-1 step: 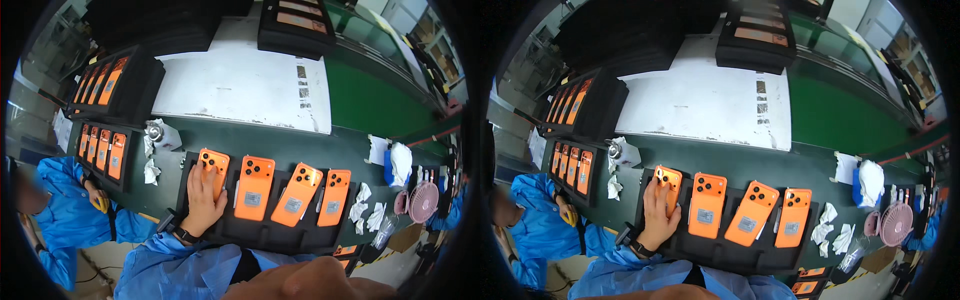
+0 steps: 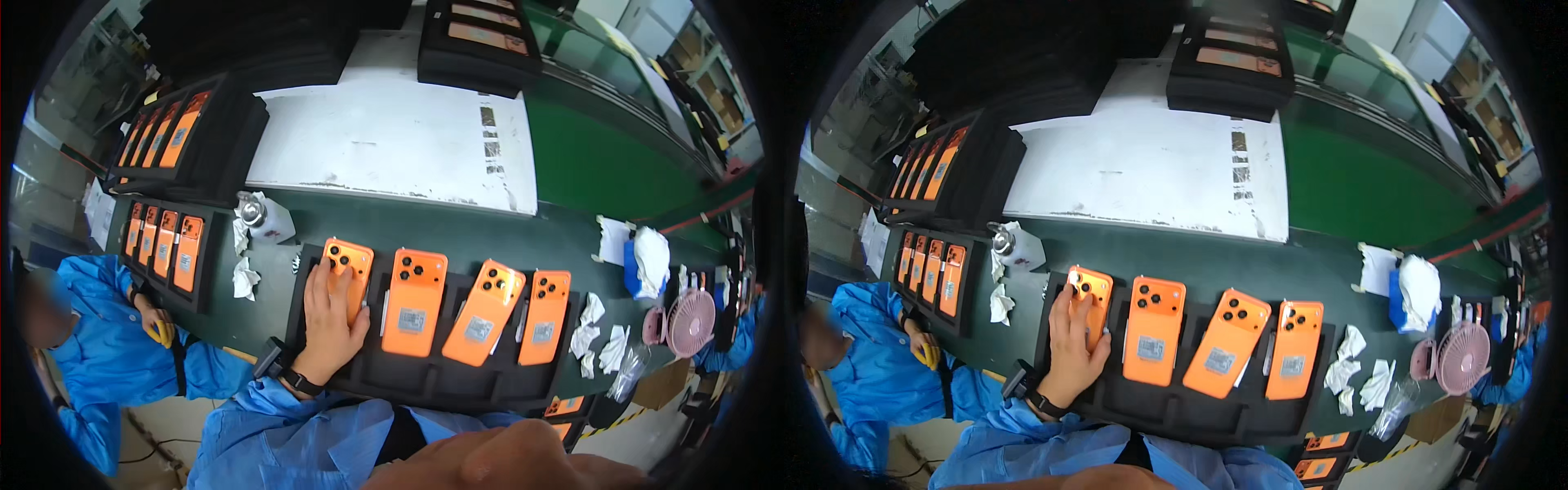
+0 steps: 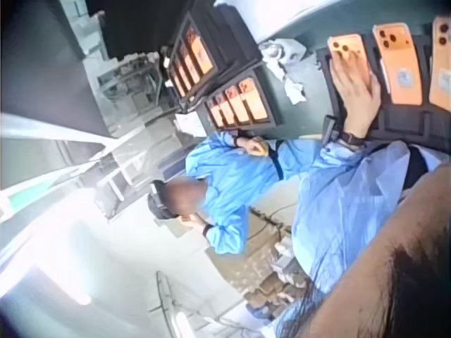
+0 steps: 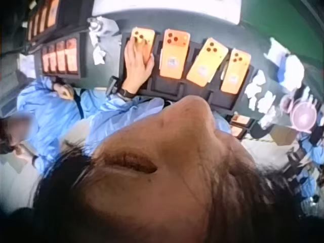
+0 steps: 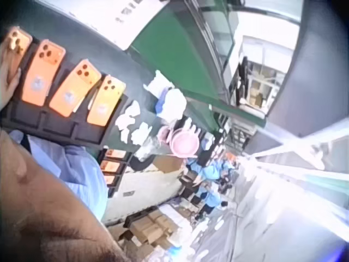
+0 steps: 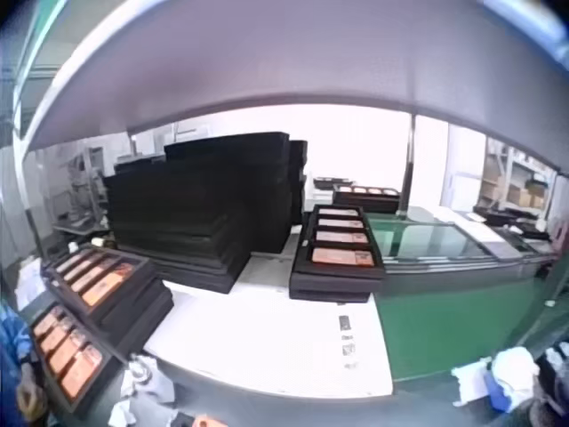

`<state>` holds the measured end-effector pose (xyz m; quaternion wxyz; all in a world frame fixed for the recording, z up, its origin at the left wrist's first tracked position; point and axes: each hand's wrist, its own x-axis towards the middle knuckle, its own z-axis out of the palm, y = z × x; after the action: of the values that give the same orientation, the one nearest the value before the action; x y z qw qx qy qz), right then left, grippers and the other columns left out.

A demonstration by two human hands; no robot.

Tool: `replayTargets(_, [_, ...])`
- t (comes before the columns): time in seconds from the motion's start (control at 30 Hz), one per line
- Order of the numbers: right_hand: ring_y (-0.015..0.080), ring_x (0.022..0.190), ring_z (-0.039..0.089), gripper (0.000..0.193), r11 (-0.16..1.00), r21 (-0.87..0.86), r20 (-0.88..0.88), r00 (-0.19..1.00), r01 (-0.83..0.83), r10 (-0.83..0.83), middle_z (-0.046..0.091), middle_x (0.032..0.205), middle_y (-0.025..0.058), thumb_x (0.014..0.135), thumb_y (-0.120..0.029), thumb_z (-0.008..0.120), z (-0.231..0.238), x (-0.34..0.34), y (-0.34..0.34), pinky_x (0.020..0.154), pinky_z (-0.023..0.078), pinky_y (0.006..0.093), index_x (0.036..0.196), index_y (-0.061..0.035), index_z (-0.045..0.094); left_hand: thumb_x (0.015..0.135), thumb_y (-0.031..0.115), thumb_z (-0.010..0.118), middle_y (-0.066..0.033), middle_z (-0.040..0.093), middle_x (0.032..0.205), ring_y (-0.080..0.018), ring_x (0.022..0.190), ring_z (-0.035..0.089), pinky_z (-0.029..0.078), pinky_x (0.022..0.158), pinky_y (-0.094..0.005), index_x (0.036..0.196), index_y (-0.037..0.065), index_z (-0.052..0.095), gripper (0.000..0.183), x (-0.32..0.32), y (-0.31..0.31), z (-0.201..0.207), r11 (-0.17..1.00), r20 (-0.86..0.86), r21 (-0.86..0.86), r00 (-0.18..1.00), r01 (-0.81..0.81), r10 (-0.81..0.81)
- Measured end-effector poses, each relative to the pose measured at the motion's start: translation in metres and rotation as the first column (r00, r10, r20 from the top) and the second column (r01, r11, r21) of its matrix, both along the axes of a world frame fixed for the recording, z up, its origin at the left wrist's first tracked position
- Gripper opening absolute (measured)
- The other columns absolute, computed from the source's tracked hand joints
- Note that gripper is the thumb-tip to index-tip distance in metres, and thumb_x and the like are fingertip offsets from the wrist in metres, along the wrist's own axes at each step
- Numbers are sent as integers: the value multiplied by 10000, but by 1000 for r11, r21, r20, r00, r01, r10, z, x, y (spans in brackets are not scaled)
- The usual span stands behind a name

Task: Inspecting and cleaning smartphones on a production line and helping a coworker secure their hair under a factory cap.

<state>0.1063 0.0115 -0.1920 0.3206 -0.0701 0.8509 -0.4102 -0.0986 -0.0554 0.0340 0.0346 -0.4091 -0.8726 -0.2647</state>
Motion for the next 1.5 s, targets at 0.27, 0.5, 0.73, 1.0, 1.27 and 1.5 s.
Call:
replayTargets(0.27, [385,896,659,330,972,34,-309,927,234,-213,674,973,232,843,-335,626,1,29,-8,794,524,463,989,-44,679,813,108,687,-271,336,1469,-476,1307,360,347,1079,-515,1373,-11,432,627,5,-27,-11,996,-57,89,998,8,-3])
replayTargets(0.5, [380,821,675,334,872,116,-210,870,475,-446,689,932,212,878,-280,622,50,84,-11,715,533,460,1122,-57,672,795,164,720,-280,379,1439,-473,1286,388,362,1063,-512,1330,-8,462,618,-7,-17,-37,974,-116,215,992,65,-41])
replayTargets(0.73, [358,771,677,293,673,68,-348,650,736,-676,700,886,200,865,-207,672,168,115,-14,705,539,415,1099,-31,684,810,174,693,-250,422,1428,-439,1281,418,381,1058,-489,1306,-18,492,569,-16,-11,-36,954,-37,298,999,12,-1])
replayTargets(1.0, [113,600,597,151,532,-286,-613,274,797,-741,658,685,56,896,-84,671,254,99,-4,557,467,264,1009,6,717,794,109,660,-264,585,1234,-438,1147,548,450,999,-470,1225,-46,556,470,-5,-28,3,915,114,393,992,-93,52])
replayTargets(1.27, [172,770,623,271,239,-3,-854,122,971,-506,699,934,134,986,-170,585,164,97,96,698,518,285,1181,-2,669,773,47,552,-289,449,1370,-416,1023,539,444,936,-455,1171,-114,556,429,-5,9,-53,877,-28,475,996,-65,89])
replayTargets(1.5, [277,823,654,248,287,194,-930,269,938,-252,714,950,157,949,-178,588,195,76,57,750,525,358,1088,-10,705,793,48,552,-278,444,1360,-403,1050,527,421,971,-449,1189,-98,541,422,-13,4,-51,897,56,423,992,-129,117])
